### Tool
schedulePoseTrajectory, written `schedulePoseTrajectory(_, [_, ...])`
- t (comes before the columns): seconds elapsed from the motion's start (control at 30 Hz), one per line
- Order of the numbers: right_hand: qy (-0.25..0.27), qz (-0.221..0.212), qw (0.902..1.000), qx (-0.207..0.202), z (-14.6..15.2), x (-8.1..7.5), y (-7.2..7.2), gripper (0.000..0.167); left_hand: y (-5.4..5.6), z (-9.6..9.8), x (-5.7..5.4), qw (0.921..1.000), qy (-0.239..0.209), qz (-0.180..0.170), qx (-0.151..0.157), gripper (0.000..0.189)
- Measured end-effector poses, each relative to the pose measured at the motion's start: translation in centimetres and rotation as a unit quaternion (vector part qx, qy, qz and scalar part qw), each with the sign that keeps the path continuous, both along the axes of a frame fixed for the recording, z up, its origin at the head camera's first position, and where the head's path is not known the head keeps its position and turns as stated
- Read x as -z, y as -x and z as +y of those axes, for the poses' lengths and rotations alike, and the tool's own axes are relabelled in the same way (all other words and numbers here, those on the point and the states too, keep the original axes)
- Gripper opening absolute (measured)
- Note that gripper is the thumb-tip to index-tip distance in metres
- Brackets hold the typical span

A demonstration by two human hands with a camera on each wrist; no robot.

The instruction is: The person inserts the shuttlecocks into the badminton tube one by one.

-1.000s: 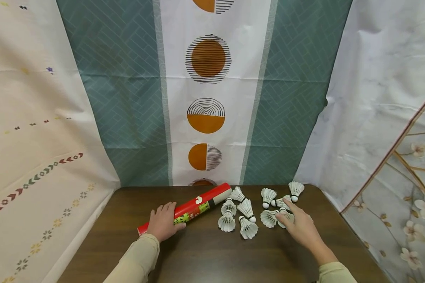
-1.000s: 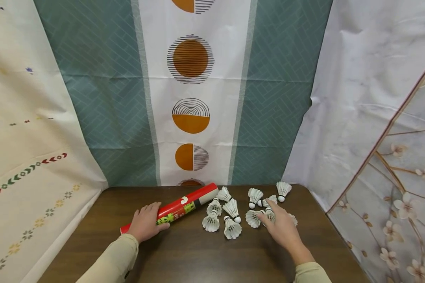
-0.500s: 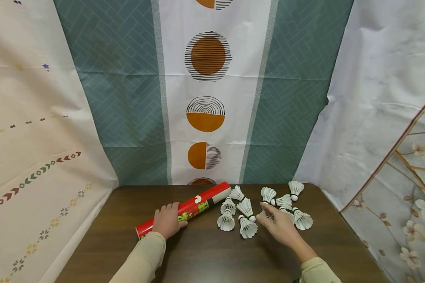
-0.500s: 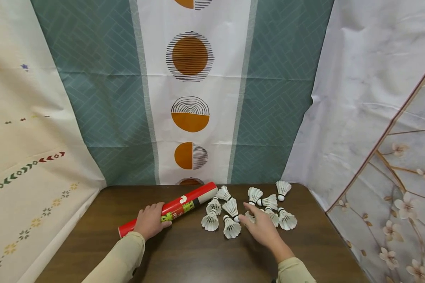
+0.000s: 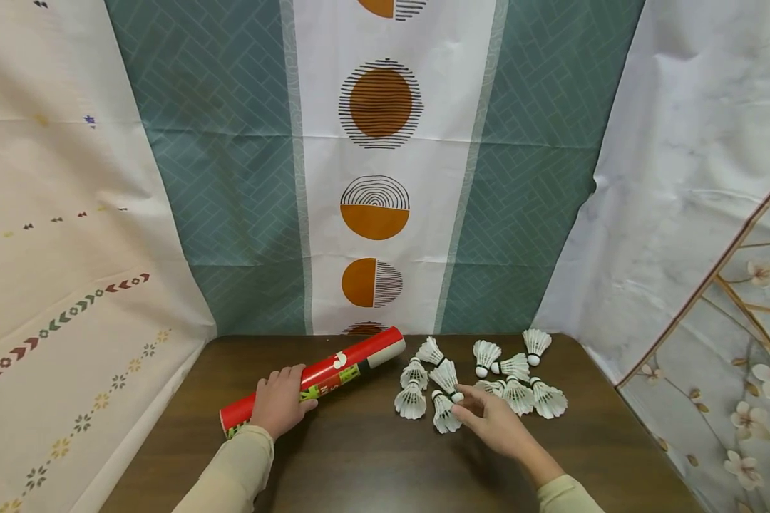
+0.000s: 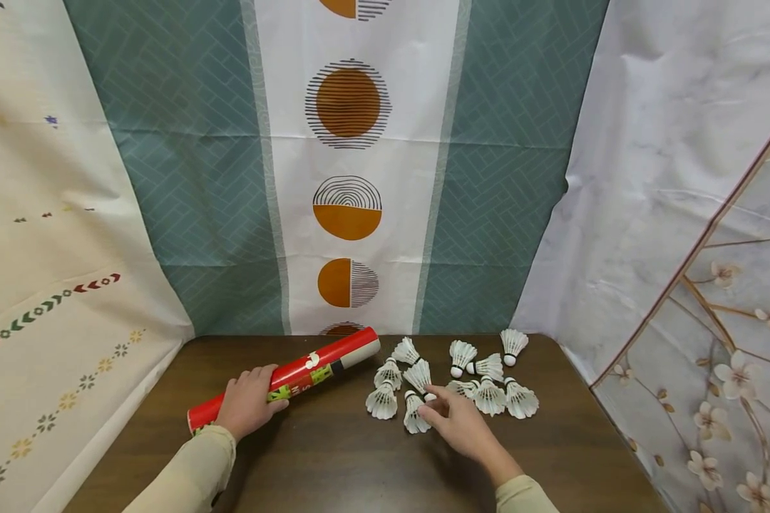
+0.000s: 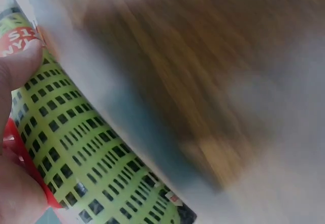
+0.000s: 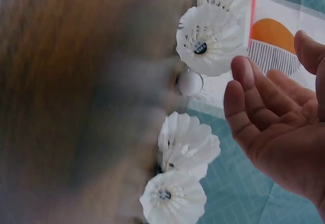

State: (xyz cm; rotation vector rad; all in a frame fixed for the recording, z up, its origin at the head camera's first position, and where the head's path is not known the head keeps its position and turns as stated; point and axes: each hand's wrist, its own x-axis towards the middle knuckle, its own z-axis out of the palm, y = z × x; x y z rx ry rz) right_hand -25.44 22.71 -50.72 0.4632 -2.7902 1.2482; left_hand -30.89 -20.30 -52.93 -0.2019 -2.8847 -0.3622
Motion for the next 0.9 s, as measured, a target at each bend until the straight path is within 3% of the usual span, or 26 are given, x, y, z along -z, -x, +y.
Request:
schedulePoseTrajectory(0.23, [0.003, -0.012, 0.9993, 0.035, -1.1, 0.4, -0.3, 0.052, -1.0, -1.7, -0.4, 0.9992, -0.007, 0.038, 0.004, 0.087])
schedulePoseTrajectory(0.47, [0.005, -0.018, 0.9997, 0.019, -2.1, 1.3, -0.1, 0.051, -2.5, -2.8, -0.7, 0.9958, -0.007, 0.090, 0.018, 0.088])
schedulePoseTrajectory(0.67, [-0.001, -0.022, 0.9953, 0.094, -2.3, 1.7, 0.4, 0.042, -3.2, -3.2, -0.7, 0.9927, 0.014, 0.114, 0.037, 0.090])
schedulePoseTrajectory(0.9, [-0.025, 0.039, 0.9846, 0.168, -1.9, 2.3, 1.7, 0.025, -4.0, -3.6, -0.5, 0.9887, 0.024, 0.139, 0.052, 0.089])
